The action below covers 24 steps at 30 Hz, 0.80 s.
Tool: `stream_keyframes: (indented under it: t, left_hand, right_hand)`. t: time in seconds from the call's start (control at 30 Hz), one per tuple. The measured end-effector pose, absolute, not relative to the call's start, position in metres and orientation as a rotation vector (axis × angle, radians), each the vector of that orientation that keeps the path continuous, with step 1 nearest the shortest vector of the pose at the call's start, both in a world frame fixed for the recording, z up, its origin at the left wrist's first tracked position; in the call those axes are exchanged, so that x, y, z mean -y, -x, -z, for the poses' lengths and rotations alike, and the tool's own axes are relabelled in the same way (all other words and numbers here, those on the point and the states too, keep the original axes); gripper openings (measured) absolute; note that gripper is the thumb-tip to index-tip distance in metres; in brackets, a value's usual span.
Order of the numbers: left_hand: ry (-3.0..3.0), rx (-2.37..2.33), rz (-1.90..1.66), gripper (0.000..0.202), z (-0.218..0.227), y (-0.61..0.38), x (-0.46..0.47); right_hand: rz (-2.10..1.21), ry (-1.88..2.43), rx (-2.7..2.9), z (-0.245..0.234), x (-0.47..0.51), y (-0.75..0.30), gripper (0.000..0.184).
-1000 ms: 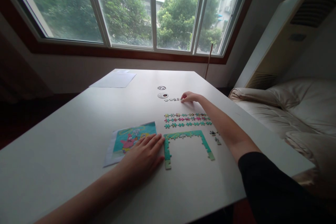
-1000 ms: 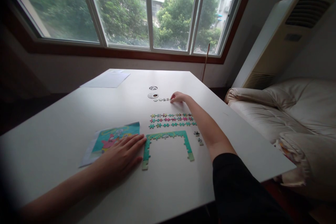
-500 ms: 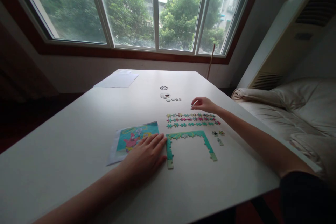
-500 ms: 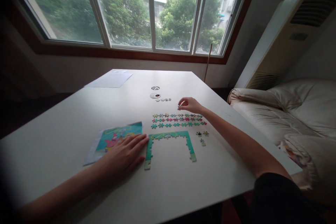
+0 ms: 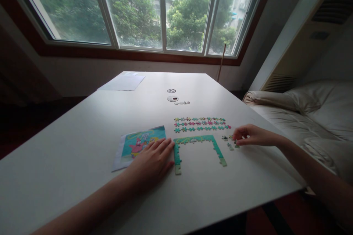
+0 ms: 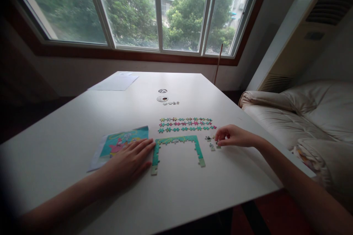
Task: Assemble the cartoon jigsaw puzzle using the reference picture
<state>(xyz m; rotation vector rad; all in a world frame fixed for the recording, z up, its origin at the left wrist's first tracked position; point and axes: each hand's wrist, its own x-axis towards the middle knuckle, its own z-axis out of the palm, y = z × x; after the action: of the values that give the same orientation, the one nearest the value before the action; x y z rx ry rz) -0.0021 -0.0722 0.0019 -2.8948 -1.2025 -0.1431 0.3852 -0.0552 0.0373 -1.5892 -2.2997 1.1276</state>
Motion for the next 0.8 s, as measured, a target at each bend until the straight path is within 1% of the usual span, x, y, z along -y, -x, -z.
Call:
stream_keyframes:
  t: [0.23,0.47,0.63,0.73,0.8]
  left_hand:
    - [2.881,1.175,0.194,0.047,0.004,0.004,0.070]
    - [2.873,1.154,0.232,0.046,0.006,0.005,0.069]
    - [2.878,1.164,0.235,0.046,0.005,0.004,0.068]
    - [2.880,1.166,0.232,0.046,0.006,0.005,0.068]
    - [2.883,1.165,0.223,0.046,0.006,0.005,0.068]
  right_hand:
    - [-0.895,1.661,2.322,-0.027,0.062,-0.385,0.035]
    - [-0.688,1.629,2.360,-0.045,0.054,-0.384,0.036]
    - [-0.569,1.519,2.429,-0.057,0.011,-0.372,0.032]
    - [-0.453,1.483,2.491,-0.050,-0.032,-0.352,0.026]
    - [-0.357,1.532,2.492,-0.042,-0.062,-0.334,0.021]
